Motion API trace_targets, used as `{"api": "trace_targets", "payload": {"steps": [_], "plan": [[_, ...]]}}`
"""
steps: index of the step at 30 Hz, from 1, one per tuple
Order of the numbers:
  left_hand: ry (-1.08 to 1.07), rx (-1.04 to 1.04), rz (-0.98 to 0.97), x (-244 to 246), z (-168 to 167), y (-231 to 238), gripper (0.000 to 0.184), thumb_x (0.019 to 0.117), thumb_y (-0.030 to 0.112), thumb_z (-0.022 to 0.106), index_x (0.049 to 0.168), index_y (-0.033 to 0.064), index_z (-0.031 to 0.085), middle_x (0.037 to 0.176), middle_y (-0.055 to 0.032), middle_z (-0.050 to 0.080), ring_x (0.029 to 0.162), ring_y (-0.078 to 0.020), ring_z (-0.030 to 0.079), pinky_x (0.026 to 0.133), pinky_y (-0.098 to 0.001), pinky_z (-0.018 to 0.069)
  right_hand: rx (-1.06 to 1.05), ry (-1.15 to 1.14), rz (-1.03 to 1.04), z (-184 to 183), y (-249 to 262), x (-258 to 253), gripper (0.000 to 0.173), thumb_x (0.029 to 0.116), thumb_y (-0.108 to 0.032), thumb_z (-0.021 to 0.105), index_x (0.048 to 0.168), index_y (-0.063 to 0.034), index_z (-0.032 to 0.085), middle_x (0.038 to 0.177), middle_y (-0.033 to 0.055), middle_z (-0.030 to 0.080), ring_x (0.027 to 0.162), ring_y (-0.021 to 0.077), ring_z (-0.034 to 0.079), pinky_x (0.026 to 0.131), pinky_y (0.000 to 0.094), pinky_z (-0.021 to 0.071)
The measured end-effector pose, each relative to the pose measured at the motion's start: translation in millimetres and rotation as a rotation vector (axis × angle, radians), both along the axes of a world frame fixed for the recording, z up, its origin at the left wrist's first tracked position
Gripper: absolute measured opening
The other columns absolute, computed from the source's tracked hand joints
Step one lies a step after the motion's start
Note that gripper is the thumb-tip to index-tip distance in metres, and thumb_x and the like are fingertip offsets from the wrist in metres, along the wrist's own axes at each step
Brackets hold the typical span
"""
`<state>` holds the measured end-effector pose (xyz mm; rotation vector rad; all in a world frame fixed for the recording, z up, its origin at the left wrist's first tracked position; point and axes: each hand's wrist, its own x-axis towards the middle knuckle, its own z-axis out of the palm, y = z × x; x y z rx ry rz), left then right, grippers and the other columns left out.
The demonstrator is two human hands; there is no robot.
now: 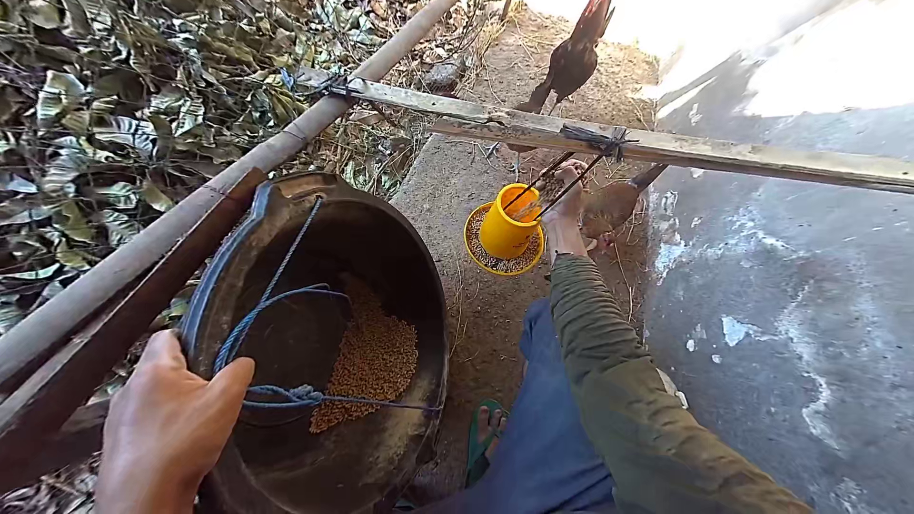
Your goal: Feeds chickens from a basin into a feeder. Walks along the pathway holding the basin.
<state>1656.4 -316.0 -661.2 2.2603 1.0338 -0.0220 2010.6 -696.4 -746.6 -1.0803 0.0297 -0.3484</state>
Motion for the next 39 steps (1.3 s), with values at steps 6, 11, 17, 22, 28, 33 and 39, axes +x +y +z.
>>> {"api": "trace_targets", "payload": {"steps": [6,11,17,22,28,33,39], "plan": [[-0.018,0.019,-0.01,-1,1,-1,0.05,0.0747,0.027,0.064,0.118,0.0037,0.054,0.095,-0.0224,0.062,0.087,-0.0421,0.061,0.065,-0.0663,0.0425,-0.071,-0.096,-0.014,-5,3,-1,0.01,0.0915,-0.005,0.05,0.096,-0.0102,0.058,0.078,0.0038,0.065,0.066,0.0169,0.066,0.059,0.0351,0.0593],[-0.014,0.007,-0.003,0,2,-1,0.049,0.0758,0.026,0.064,0.118,0.0043,0.055,0.095,-0.0226,0.062,0.088,-0.0429,0.061,0.065,-0.0663,0.0429,-0.098,-0.142,-0.03,0,6,-4,0.011,0.0914,-0.001,0.048,0.092,-0.0069,0.058,0.08,0.0073,0.068,0.07,0.0212,0.07,0.064,0.0375,0.0615],[-0.018,0.009,-0.001,0,2,-1,0.049,0.0751,0.026,0.065,0.118,0.0046,0.055,0.094,-0.0216,0.062,0.087,-0.0413,0.061,0.065,-0.0657,0.0428,-0.104,-0.1,-0.037,4,8,-7,0.018,0.1008,-0.01,0.045,0.094,-0.0051,0.061,0.083,0.0093,0.072,0.072,0.0171,0.071,0.061,0.029,0.0583],[-0.009,-0.001,0.007,1,1,1,0.047,0.0744,0.028,0.065,0.114,0.0054,0.054,0.093,-0.0202,0.061,0.085,-0.0402,0.061,0.063,-0.0644,0.043,-0.08,0.095,-0.259,10,13,0,0.031,0.1099,-0.029,0.047,0.088,-0.0105,0.06,0.065,-0.0019,0.058,0.051,0.007,0.052,0.048,0.0227,0.0459],[0.066,-0.027,0.076,3,16,-11,0.039,0.0856,0.015,0.07,0.12,0.0058,0.054,0.094,-0.0228,0.063,0.088,-0.0433,0.063,0.068,-0.0676,0.0458,0.077,0.126,-0.326,25,-31,-49,0.045,0.1103,-0.05,0.025,0.086,-0.0177,0.046,0.057,-0.007,0.04,0.046,0.0042,0.042,0.047,0.0217,0.0419],[0.077,-0.019,0.056,4,12,-9,0.034,0.0862,0.017,0.069,0.116,0.01,0.053,0.087,-0.0163,0.062,0.078,-0.0379,0.063,0.059,-0.0627,0.045,-0.193,0.031,-0.139,25,42,-151,0.046,0.1102,-0.035,0.022,0.071,-0.0235,0.043,0.048,-0.0127,0.034,0.039,0.0005,0.033,0.04,0.0196,0.0317],[0.038,-0.008,0.008,-4,9,-5,0.05,0.0847,0.02,0.07,0.13,0.0104,0.053,0.105,-0.0217,0.065,0.093,-0.0416,0.064,0.07,-0.069,0.0479,-1.129,0.163,0.719,-159,184,-197,0.031,0.104,-0.023,0.057,0.104,0.0045,0.073,0.098,0.0189,0.074,0.093,0.0292,0.073,0.088,0.0498,0.0589]]}}
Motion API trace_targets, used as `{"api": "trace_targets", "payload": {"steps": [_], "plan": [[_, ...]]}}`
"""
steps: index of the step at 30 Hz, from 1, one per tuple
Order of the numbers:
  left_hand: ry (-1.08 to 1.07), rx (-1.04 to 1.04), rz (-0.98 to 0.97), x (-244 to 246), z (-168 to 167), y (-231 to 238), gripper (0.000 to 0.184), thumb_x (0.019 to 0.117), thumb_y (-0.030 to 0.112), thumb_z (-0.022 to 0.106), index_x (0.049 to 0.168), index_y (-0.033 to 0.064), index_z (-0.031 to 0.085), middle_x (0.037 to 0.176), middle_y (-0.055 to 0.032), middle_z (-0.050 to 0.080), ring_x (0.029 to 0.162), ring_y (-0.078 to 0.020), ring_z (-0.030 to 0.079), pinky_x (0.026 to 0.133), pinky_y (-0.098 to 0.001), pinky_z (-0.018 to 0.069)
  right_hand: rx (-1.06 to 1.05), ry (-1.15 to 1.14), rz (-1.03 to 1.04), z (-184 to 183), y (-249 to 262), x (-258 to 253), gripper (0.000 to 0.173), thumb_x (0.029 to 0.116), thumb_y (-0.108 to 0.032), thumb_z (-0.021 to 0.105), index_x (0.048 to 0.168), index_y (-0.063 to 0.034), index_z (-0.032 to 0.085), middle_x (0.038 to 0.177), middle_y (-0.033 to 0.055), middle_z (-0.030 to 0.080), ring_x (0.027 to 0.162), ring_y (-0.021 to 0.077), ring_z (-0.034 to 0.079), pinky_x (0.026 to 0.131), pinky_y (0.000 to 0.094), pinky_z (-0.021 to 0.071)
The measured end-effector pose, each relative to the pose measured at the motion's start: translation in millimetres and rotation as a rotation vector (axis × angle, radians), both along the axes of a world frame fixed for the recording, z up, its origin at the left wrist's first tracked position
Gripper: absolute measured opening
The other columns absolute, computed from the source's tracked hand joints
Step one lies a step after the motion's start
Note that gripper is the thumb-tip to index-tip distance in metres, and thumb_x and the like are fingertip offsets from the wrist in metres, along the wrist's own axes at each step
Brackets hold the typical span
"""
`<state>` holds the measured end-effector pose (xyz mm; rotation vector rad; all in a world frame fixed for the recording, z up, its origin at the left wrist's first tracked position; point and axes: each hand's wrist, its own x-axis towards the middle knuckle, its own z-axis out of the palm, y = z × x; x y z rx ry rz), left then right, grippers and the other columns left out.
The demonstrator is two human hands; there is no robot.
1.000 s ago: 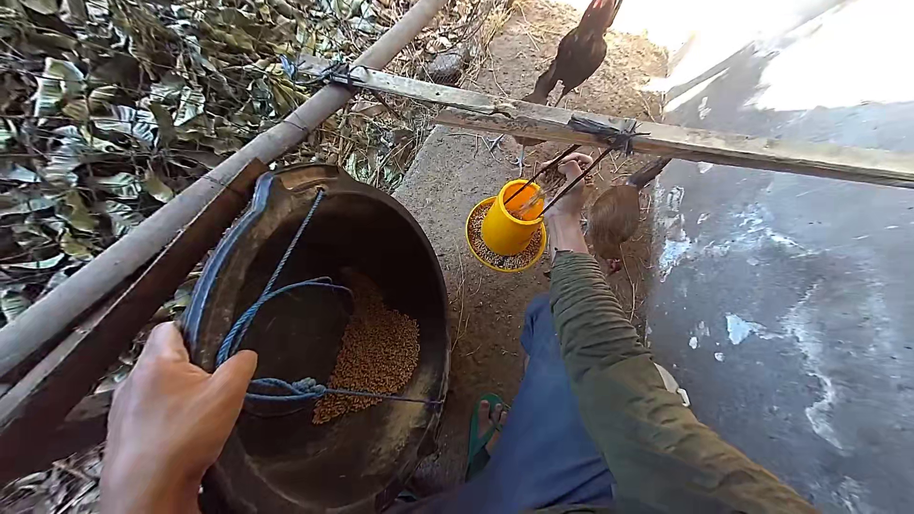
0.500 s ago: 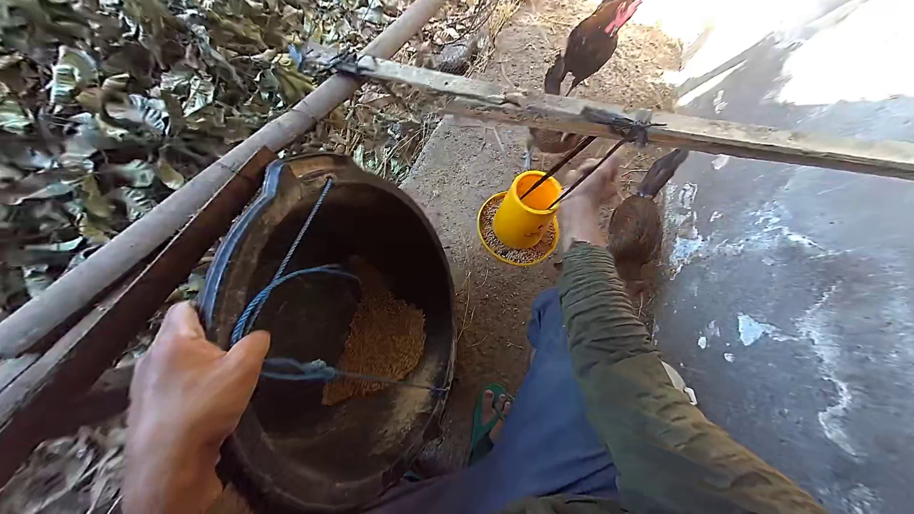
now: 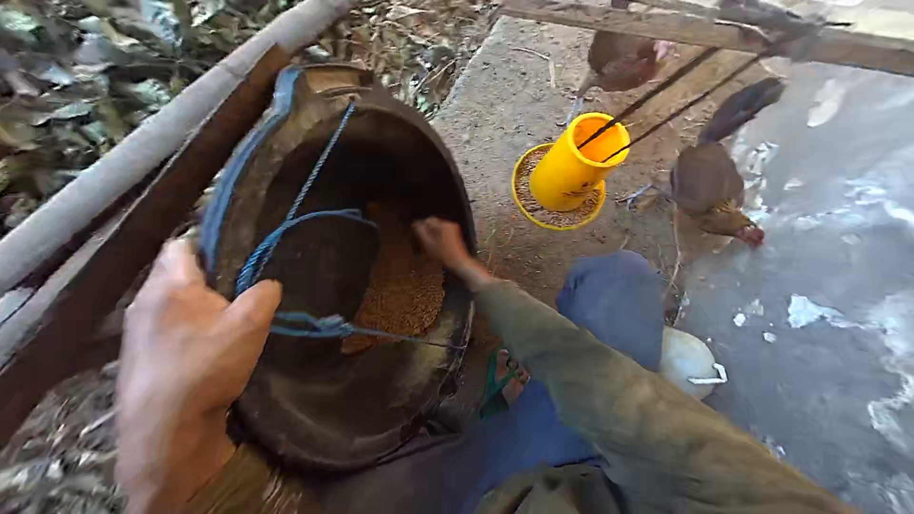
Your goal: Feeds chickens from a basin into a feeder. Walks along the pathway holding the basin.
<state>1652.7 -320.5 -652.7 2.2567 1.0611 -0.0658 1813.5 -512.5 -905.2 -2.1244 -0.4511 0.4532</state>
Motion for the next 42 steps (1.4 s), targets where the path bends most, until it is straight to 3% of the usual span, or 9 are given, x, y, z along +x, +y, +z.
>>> {"api": "trace_targets", "payload": {"steps": [3,7,10,13,21,23,28,34,42], "plan": [[-0.011,0.039,-0.026,-6,-11,9,0.056,0.0793,0.031,0.067,0.128,0.0073,0.053,0.106,-0.0213,0.064,0.094,-0.037,0.063,0.072,-0.0638,0.0484,-0.352,0.068,0.446,-69,24,-12,0.059,0.0966,-0.047,0.067,0.143,-0.0113,0.059,0.147,0.0187,0.056,0.136,0.0383,0.052,0.11,0.0602,0.0443],[-0.047,0.045,-0.006,-14,-29,25,0.059,0.0754,0.033,0.068,0.128,0.0102,0.055,0.106,-0.0138,0.065,0.091,-0.0236,0.064,0.07,-0.0524,0.052,-0.434,0.14,0.624,-97,29,-58,0.104,0.0761,-0.081,0.067,0.156,-0.0188,0.043,0.161,0.0221,0.037,0.149,0.0439,0.032,0.115,0.0713,0.0265],[-0.073,0.012,-0.006,-14,-34,27,0.063,0.0759,0.029,0.067,0.134,0.0096,0.053,0.115,-0.0142,0.064,0.099,-0.0206,0.064,0.077,-0.0482,0.0536,-0.431,0.223,0.696,-90,28,-93,0.109,0.0669,-0.077,0.077,0.155,-0.0218,0.045,0.161,0.0249,0.033,0.147,0.049,0.03,0.107,0.0775,0.0287],[-0.075,0.014,-0.018,-13,-33,26,0.064,0.0756,0.029,0.067,0.135,0.008,0.053,0.116,-0.0157,0.064,0.1,-0.0225,0.064,0.079,-0.0491,0.0536,-0.416,0.32,0.735,-76,37,-114,0.099,0.0747,-0.058,0.084,0.157,-0.0239,0.043,0.163,0.0234,0.031,0.144,0.0508,0.033,0.1,0.0744,0.0396],[-0.041,0.053,-0.025,-4,-19,18,0.06,0.0704,0.03,0.067,0.125,0.0081,0.055,0.101,-0.0152,0.065,0.088,-0.0289,0.064,0.067,-0.057,0.0497,-0.279,0.668,0.572,-49,39,-96,0.052,0.0903,-0.022,0.074,0.136,0.0003,0.06,0.125,0.0269,0.065,0.119,0.0414,0.062,0.099,0.0636,0.0477],[-0.038,0.048,-0.02,-2,-15,14,0.056,0.0705,0.029,0.066,0.122,0.0078,0.055,0.099,-0.016,0.064,0.087,-0.031,0.063,0.066,-0.059,0.0477,-0.178,0.864,0.371,-41,32,-92,0.046,0.0899,-0.019,0.074,0.132,-0.0025,0.062,0.113,0.0199,0.068,0.1,0.0307,0.066,0.085,0.0532,0.0534],[-0.044,0.031,-0.024,1,-10,9,0.057,0.0715,0.028,0.065,0.123,0.0055,0.055,0.102,-0.0182,0.063,0.091,-0.0333,0.062,0.068,-0.0603,0.0464,0.345,1.084,-0.003,-17,2,-88,0.029,0.0923,-0.007,0.062,0.121,-0.0079,0.06,0.076,0.0025,0.057,0.053,0.0089,0.047,0.046,0.0253,0.0388],[-0.039,0.028,-0.032,3,-8,8,0.055,0.0743,0.026,0.065,0.124,0.0042,0.054,0.101,-0.0222,0.063,0.092,-0.0393,0.063,0.069,-0.0653,0.0456,0.915,0.955,-0.219,72,-62,-49,0.019,0.0856,0.002,0.049,0.101,-0.0105,0.05,0.085,0.0032,0.066,0.048,0.0046,0.049,0.037,0.0178,0.0342],[-0.031,0.022,-0.042,3,-9,8,0.058,0.0748,0.026,0.065,0.126,0.0022,0.053,0.105,-0.0262,0.063,0.097,-0.0445,0.062,0.073,-0.069,0.0448,1.149,0.407,-0.421,153,-183,53,0.013,0.0879,-0.009,0.054,0.083,-0.0199,0.058,0.086,0.0007,0.069,0.051,0.0052,0.055,0.04,0.0187,0.0406]]}}
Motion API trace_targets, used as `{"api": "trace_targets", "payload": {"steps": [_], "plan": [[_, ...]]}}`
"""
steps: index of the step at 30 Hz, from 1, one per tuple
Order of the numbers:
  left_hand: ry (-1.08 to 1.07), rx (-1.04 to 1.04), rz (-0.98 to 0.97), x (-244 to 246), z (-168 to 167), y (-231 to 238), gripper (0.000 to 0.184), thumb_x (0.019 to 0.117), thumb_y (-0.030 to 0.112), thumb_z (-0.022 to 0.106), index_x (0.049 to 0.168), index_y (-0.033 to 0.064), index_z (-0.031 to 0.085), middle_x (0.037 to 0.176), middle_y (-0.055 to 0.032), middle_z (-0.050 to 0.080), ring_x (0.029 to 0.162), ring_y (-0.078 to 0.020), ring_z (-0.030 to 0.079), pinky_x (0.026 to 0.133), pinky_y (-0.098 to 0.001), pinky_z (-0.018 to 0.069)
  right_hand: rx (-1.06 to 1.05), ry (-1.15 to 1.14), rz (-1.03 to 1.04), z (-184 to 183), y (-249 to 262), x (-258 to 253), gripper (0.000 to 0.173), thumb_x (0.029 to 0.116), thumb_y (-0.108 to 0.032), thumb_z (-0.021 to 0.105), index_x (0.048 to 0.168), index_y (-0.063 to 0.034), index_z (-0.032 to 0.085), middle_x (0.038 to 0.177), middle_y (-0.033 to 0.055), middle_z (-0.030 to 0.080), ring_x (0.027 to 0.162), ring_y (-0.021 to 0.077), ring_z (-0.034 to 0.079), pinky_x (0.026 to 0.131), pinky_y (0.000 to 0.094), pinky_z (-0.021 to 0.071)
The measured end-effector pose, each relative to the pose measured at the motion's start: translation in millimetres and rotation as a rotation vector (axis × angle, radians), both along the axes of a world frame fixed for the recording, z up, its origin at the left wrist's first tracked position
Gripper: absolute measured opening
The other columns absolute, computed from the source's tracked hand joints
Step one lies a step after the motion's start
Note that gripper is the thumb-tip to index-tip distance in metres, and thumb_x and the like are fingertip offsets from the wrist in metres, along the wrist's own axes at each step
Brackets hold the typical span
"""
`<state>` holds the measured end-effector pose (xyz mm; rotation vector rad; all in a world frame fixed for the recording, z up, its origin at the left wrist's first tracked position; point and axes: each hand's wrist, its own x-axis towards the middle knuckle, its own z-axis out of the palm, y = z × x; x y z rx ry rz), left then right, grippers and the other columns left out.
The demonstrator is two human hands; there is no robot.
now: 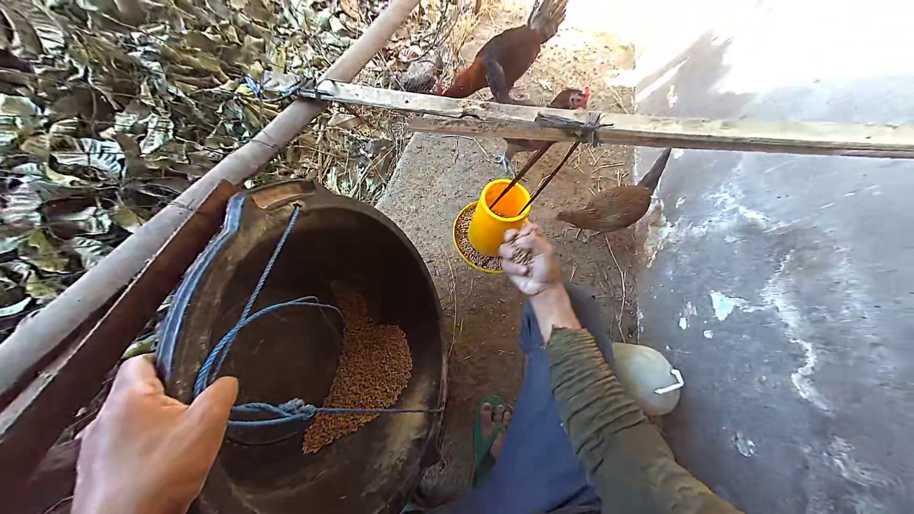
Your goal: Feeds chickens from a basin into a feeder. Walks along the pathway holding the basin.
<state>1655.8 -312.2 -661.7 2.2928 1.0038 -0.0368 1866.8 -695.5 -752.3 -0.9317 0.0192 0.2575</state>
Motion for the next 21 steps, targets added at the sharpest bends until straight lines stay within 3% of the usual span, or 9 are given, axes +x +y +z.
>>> {"api": "trace_targets", "payload": {"steps": [4,8,12,16,21], "plan": [[0.005,-0.002,0.005,0,1,-1,0.059,0.075,0.025,0.065,0.128,0.0022,0.052,0.107,-0.0275,0.063,0.1,-0.0459,0.062,0.074,-0.0696,0.0446,-0.072,-0.139,-0.205,23,-33,50,0.011,0.0911,-0.012,0.049,0.091,-0.0217,0.053,0.09,-0.0021,0.065,0.052,0.0038,0.052,0.041,0.018,0.0402],[-0.003,0.012,0.003,0,-1,-1,0.055,0.0752,0.025,0.065,0.123,0.0022,0.052,0.101,-0.0261,0.062,0.094,-0.0449,0.061,0.07,-0.0685,0.0438,-0.059,-0.184,-0.427,35,-24,105,0.011,0.0947,-0.009,0.045,0.096,-0.0178,0.05,0.078,-0.0009,0.061,0.049,0.0063,0.051,0.04,0.0204,0.0405],[-0.011,0.015,-0.006,0,0,-1,0.056,0.0757,0.026,0.066,0.124,0.0011,0.053,0.103,-0.0271,0.062,0.095,-0.0462,0.061,0.071,-0.0695,0.0441,-0.101,-0.156,-0.611,32,-4,131,0.008,0.104,-0.008,0.05,0.111,-0.0102,0.052,0.085,0.0052,0.065,0.062,0.0133,0.063,0.052,0.0289,0.0551],[-0.012,0.014,-0.002,1,2,-2,0.054,0.0768,0.025,0.066,0.124,0.0006,0.053,0.105,-0.0279,0.062,0.097,-0.046,0.06,0.073,-0.069,0.0438,-0.189,-0.281,-0.645,18,3,134,0.008,0.0979,-0.002,0.055,0.101,-0.0087,0.057,0.08,0.0036,0.064,0.067,0.0162,0.066,0.061,0.0355,0.0601],[-0.006,0.02,-0.007,0,1,-1,0.052,0.0763,0.025,0.065,0.121,0.0007,0.054,0.101,-0.0263,0.062,0.094,-0.045,0.061,0.071,-0.0681,0.044,-0.258,-0.368,-0.679,12,6,134,0.007,0.095,0.0,0.056,0.099,-0.0062,0.056,0.079,0.0049,0.064,0.059,0.0159,0.063,0.053,0.033,0.0587]]}}
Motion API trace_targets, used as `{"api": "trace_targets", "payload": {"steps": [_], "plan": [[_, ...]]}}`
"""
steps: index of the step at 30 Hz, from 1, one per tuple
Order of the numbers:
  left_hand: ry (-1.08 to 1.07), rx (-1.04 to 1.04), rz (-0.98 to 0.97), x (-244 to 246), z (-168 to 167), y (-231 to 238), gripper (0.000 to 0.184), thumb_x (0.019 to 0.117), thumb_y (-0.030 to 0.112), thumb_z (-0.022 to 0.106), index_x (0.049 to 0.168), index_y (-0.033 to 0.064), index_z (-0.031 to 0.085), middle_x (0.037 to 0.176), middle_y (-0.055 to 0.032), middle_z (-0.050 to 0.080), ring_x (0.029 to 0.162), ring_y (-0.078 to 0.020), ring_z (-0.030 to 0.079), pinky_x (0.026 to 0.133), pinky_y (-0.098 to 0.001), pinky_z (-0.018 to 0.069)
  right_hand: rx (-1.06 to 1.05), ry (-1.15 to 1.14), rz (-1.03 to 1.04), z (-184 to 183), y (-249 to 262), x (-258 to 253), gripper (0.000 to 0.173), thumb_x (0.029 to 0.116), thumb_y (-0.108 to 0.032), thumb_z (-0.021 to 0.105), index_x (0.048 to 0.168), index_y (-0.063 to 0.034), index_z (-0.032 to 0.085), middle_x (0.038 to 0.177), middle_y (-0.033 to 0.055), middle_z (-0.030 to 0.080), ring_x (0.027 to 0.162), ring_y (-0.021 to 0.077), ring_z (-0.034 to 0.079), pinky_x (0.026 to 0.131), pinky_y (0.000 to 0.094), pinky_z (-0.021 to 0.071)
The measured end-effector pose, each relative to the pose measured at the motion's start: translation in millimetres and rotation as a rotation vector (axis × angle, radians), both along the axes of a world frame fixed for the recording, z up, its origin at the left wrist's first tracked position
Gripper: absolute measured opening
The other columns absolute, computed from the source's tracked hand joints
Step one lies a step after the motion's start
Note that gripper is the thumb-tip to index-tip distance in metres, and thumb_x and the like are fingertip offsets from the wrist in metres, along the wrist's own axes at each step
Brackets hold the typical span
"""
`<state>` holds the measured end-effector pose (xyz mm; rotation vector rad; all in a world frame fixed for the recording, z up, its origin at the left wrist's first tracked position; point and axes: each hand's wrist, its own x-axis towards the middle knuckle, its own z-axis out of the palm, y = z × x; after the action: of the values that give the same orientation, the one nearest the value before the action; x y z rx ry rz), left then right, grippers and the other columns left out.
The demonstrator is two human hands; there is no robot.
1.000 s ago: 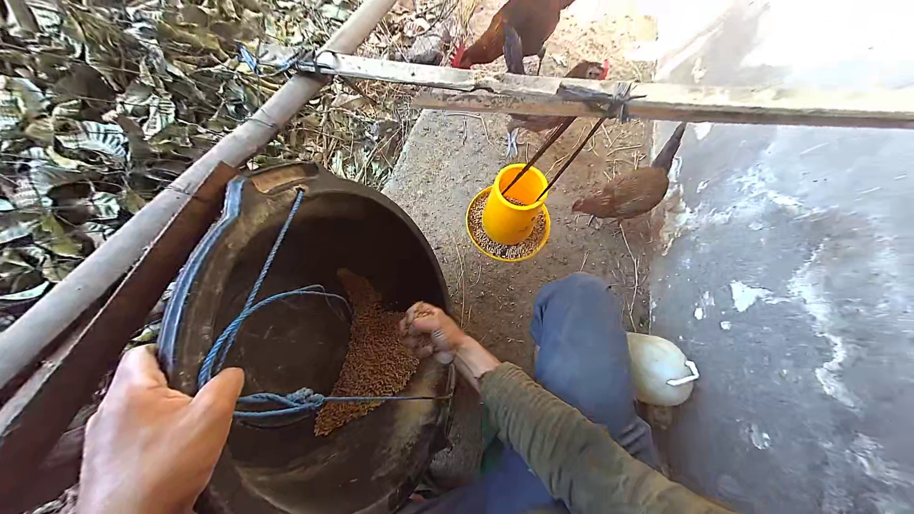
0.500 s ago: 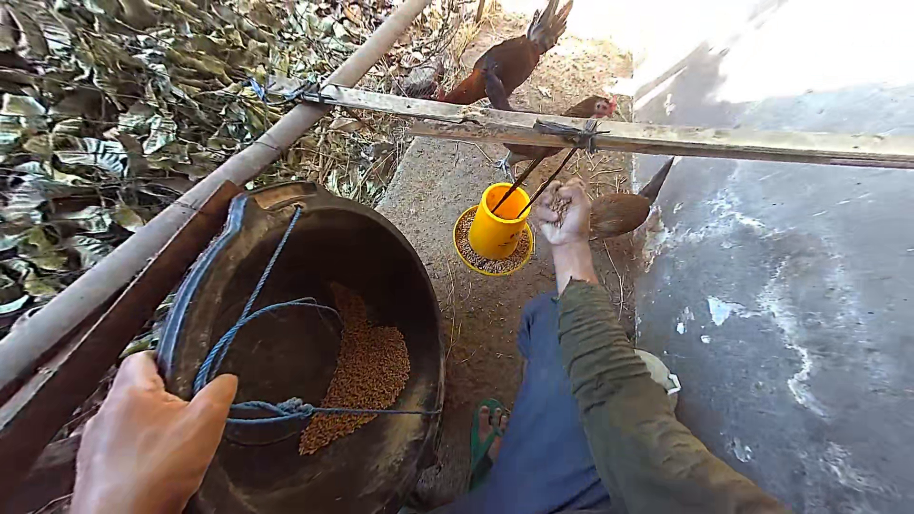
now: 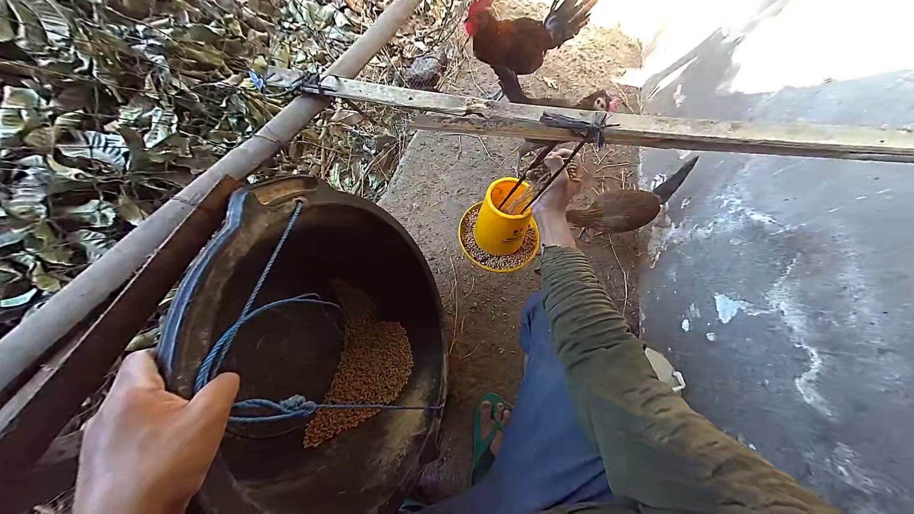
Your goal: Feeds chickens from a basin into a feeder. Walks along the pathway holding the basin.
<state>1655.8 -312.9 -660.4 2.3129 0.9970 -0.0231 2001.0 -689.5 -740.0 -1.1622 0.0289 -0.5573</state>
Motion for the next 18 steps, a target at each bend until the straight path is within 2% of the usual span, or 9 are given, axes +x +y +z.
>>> {"api": "trace_targets", "payload": {"steps": [2,4,6,7,9,11,14,16,18], "plan": [[0.002,0.001,0.003,0,0,0,0.052,0.0756,0.025,0.065,0.121,0.0013,0.054,0.1,-0.0246,0.062,0.092,-0.0432,0.061,0.069,-0.0668,0.044,-0.061,-0.012,-0.053,-1,2,3,0.006,0.0973,-0.005,0.059,0.092,-0.006,0.059,0.073,0.0035,0.064,0.056,0.0145,0.063,0.053,0.0321,0.0586],[-0.001,0.001,0.003,0,-1,1,0.053,0.075,0.025,0.065,0.121,0.0013,0.054,0.101,-0.0249,0.063,0.093,-0.043,0.062,0.07,-0.0674,0.0443,-0.087,0.05,-0.163,2,5,6,0.018,0.1013,-0.012,0.059,0.085,-0.0059,0.062,0.067,0.0015,0.061,0.056,0.0116,0.06,0.054,0.0291,0.0542],[-0.007,0.0,0.001,0,-2,2,0.054,0.0742,0.025,0.066,0.121,0.0018,0.054,0.102,-0.025,0.062,0.093,-0.0428,0.061,0.07,-0.0673,0.0443,0.017,0.153,-0.23,8,1,10,0.022,0.1063,-0.019,0.054,0.089,-0.007,0.058,0.064,0.0007,0.057,0.052,0.0095,0.056,0.051,0.0259,0.0512],[-0.006,0.001,0.0,0,-3,2,0.054,0.074,0.026,0.065,0.121,0.0023,0.054,0.102,-0.0245,0.062,0.093,-0.0421,0.062,0.07,-0.0669,0.0444,0.103,0.2,-0.231,8,-3,12,0.021,0.1079,-0.024,0.051,0.092,-0.0099,0.054,0.065,-0.0005,0.053,0.05,0.0082,0.051,0.048,0.024,0.0468],[0.0,0.0,0.003,-1,-2,3,0.055,0.0742,0.027,0.065,0.122,0.0026,0.054,0.103,-0.0242,0.062,0.094,-0.0412,0.062,0.07,-0.0664,0.0448,0.218,0.252,-0.224,4,-14,12,0.02,0.1083,-0.027,0.049,0.093,-0.0146,0.05,0.064,-0.0031,0.048,0.046,0.0061,0.044,0.044,0.0218,0.0407],[-0.002,0.007,0.002,-1,-3,3,0.055,0.0734,0.027,0.065,0.121,0.002,0.054,0.102,-0.0239,0.062,0.093,-0.0412,0.062,0.07,-0.0664,0.0442,0.207,0.316,-0.217,-11,-25,12,0.02,0.1079,-0.027,0.049,0.093,-0.0146,0.05,0.061,-0.0039,0.047,0.042,0.0052,0.039,0.04,0.0202,0.0355],[0.003,0.005,0.004,-2,-6,5,0.057,0.0733,0.027,0.066,0.123,0.0025,0.054,0.104,-0.0243,0.064,0.095,-0.042,0.063,0.072,-0.0674,0.0454,0.033,0.421,-0.225,-39,-32,12,0.025,0.109,-0.03,0.05,0.096,-0.009,0.056,0.061,-0.0019,0.054,0.046,0.0068,0.051,0.045,0.0224,0.046],[0.004,-0.002,0.007,-2,-7,6,0.056,0.0735,0.027,0.066,0.122,0.0028,0.054,0.103,-0.0235,0.063,0.094,-0.0413,0.062,0.071,-0.0666,0.0453,-0.024,0.42,-0.196,-57,-34,17,0.03,0.1093,-0.03,0.05,0.095,-0.0062,0.06,0.064,0.0001,0.059,0.055,0.009,0.059,0.056,0.0253,0.0528],[0.002,-0.001,0.012,-2,-9,8,0.057,0.0722,0.028,0.066,0.122,0.0029,0.055,0.103,-0.023,0.064,0.094,-0.0409,0.063,0.071,-0.0665,0.0455,-0.02,0.399,-0.155,-73,-38,23,0.031,0.1088,-0.03,0.052,0.093,-0.0051,0.063,0.068,0.0012,0.061,0.062,0.0106,0.062,0.065,0.0279,0.0555]]}}
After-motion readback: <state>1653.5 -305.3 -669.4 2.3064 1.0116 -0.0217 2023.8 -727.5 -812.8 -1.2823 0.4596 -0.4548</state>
